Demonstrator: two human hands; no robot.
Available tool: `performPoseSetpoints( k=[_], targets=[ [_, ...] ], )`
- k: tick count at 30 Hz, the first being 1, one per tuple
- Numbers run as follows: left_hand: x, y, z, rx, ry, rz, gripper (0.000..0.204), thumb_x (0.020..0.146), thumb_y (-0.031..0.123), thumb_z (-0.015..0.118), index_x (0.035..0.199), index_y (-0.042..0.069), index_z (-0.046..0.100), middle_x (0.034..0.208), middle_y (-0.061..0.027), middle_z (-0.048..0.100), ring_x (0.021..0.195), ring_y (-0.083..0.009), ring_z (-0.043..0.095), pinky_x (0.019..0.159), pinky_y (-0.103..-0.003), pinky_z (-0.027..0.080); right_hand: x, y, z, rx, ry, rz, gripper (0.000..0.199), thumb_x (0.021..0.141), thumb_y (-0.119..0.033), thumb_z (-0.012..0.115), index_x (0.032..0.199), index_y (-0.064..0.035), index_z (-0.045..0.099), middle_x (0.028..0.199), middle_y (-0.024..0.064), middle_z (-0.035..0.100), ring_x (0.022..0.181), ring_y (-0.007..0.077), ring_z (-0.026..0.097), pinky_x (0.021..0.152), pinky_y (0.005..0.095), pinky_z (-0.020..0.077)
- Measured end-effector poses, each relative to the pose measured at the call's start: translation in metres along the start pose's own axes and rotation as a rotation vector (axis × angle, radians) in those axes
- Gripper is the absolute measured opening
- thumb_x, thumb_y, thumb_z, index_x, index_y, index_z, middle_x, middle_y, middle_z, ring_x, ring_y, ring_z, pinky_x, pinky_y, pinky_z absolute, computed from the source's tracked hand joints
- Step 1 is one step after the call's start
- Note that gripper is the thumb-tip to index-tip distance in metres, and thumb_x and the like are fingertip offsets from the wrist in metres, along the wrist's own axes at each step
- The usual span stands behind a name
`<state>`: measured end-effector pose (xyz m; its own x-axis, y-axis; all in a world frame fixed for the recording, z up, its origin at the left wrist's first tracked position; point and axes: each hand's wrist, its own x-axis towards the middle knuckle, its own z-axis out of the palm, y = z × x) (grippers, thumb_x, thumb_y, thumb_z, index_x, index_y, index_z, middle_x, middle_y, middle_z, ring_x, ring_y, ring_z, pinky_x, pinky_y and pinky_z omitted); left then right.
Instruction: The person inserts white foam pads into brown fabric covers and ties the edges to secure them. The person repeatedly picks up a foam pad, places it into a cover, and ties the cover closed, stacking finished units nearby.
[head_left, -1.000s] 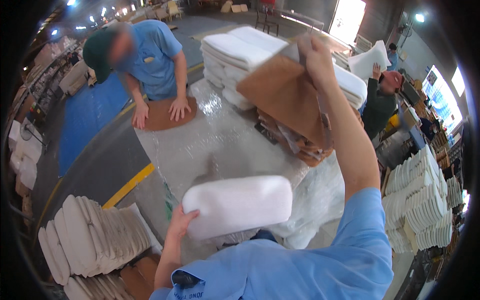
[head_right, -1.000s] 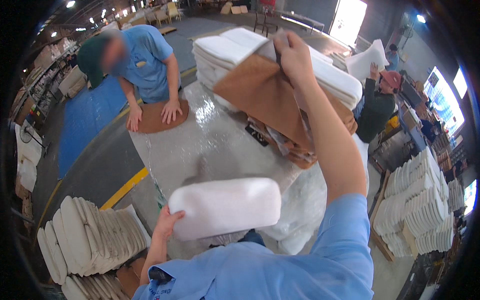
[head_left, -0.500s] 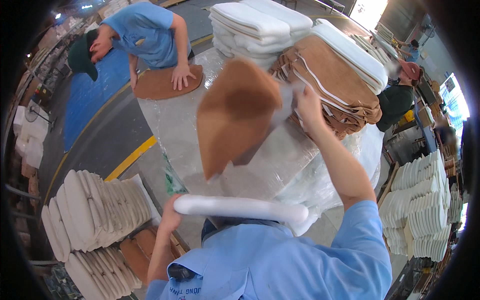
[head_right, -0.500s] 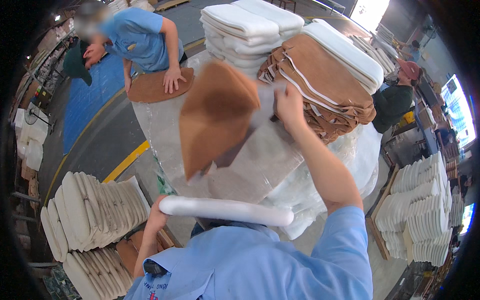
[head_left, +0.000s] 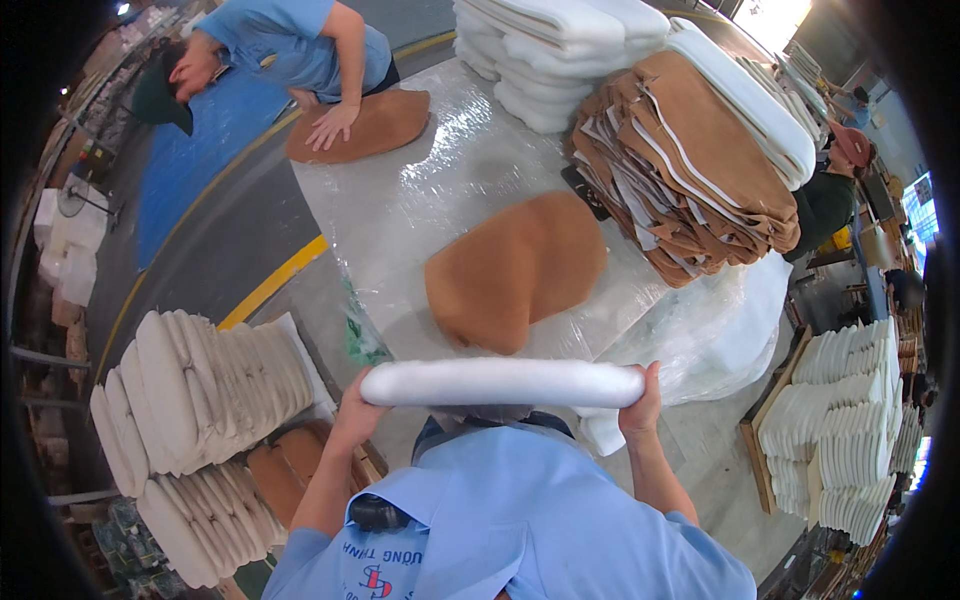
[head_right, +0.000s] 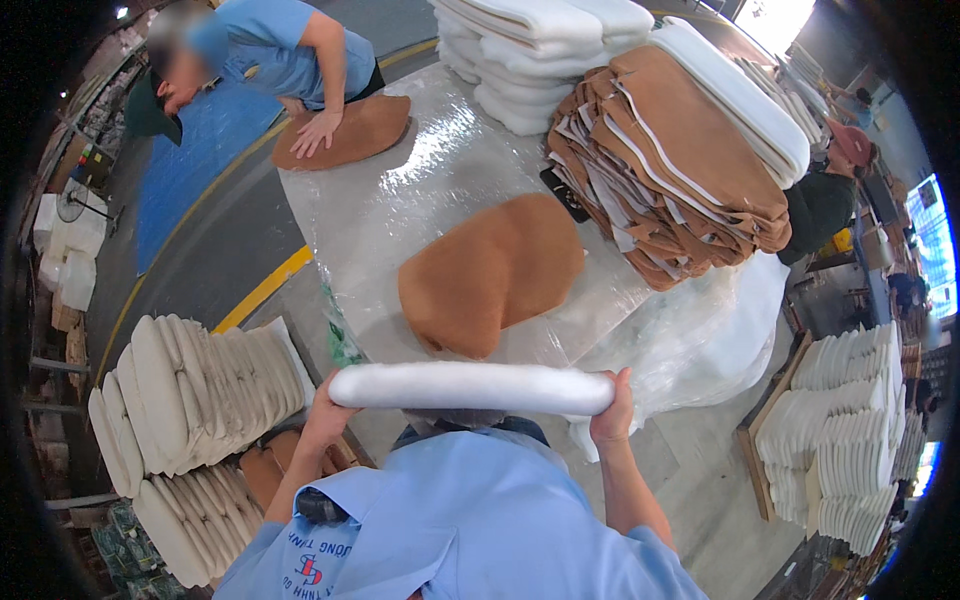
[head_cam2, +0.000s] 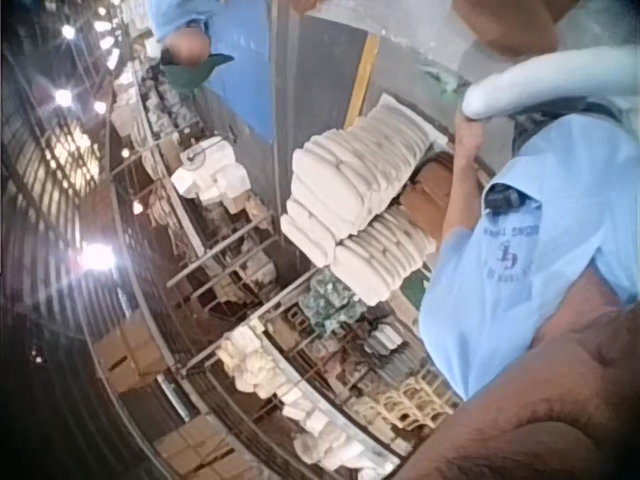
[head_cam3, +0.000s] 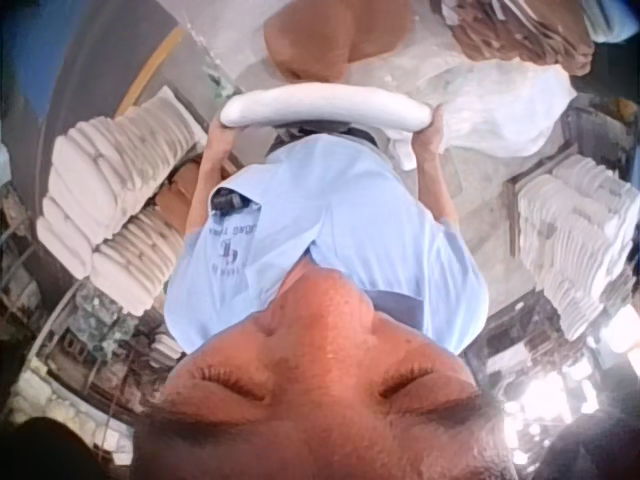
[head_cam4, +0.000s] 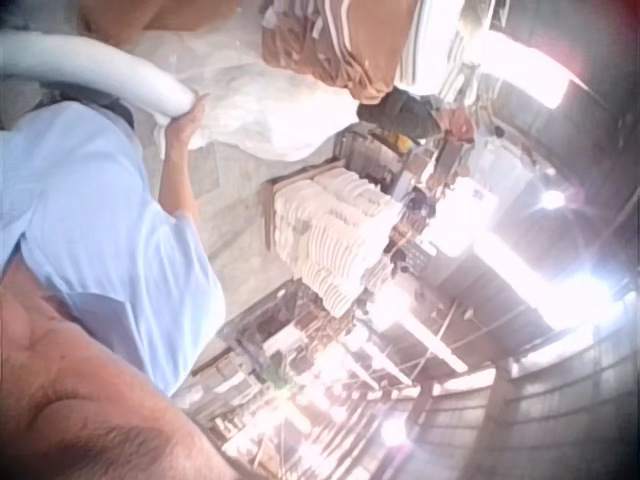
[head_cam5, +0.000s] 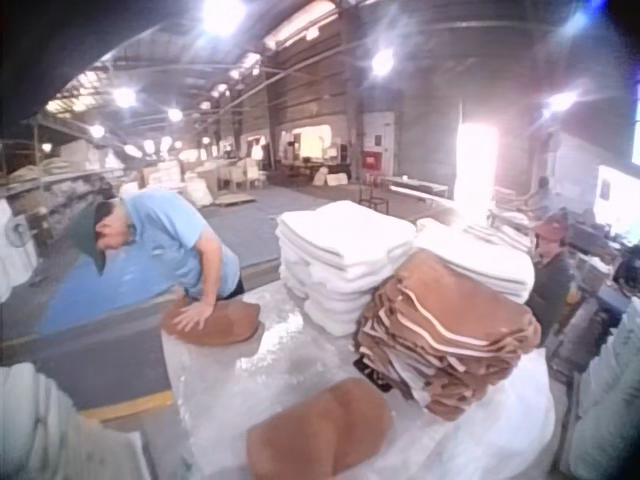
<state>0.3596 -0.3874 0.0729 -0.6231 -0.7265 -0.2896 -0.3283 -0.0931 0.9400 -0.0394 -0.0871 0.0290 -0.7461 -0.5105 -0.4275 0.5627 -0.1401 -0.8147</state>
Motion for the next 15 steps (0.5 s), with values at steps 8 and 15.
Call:
performPoseSetpoints(
  k=[8, 15],
  targets=[
    [-0.012, -0.009, -0.008, 0.072, -0.015, 0.104, 0.069, 0.084, -0.009, 0.073, 0.149, 0.010, 0.057, 0.153, -0.0099, 0.054, 0.142, -0.0235, 0.050, 0.119, -0.036, 0.037, -0.005, 0.005, 0.021, -0.280, -0.151, -0.206, 0.063, 0.109, -0.045, 0.047, 0.086, 0.0067, 0.074, 0.096, 0.0215, 0.075, 0.100, 0.0317, 0.069, 0.098, 0.0431, 0.0503],
    [-0.023, 0.079, -0.020, 1.006, -0.135, -0.055, 0.102, 0.073, 0.014, 0.090, 0.162, 0.015, 0.039, 0.169, -0.0162, 0.033, 0.154, -0.0502, 0.030, 0.126, -0.061, 0.024, -0.017, -0.014, 0.016, -0.399, -0.248, -0.153, 0.046, 0.104, -0.031, 0.057, 0.091, 0.0078, 0.077, 0.103, 0.0197, 0.077, 0.103, 0.0292, 0.069, 0.102, 0.0399, 0.0485]
  ],
)
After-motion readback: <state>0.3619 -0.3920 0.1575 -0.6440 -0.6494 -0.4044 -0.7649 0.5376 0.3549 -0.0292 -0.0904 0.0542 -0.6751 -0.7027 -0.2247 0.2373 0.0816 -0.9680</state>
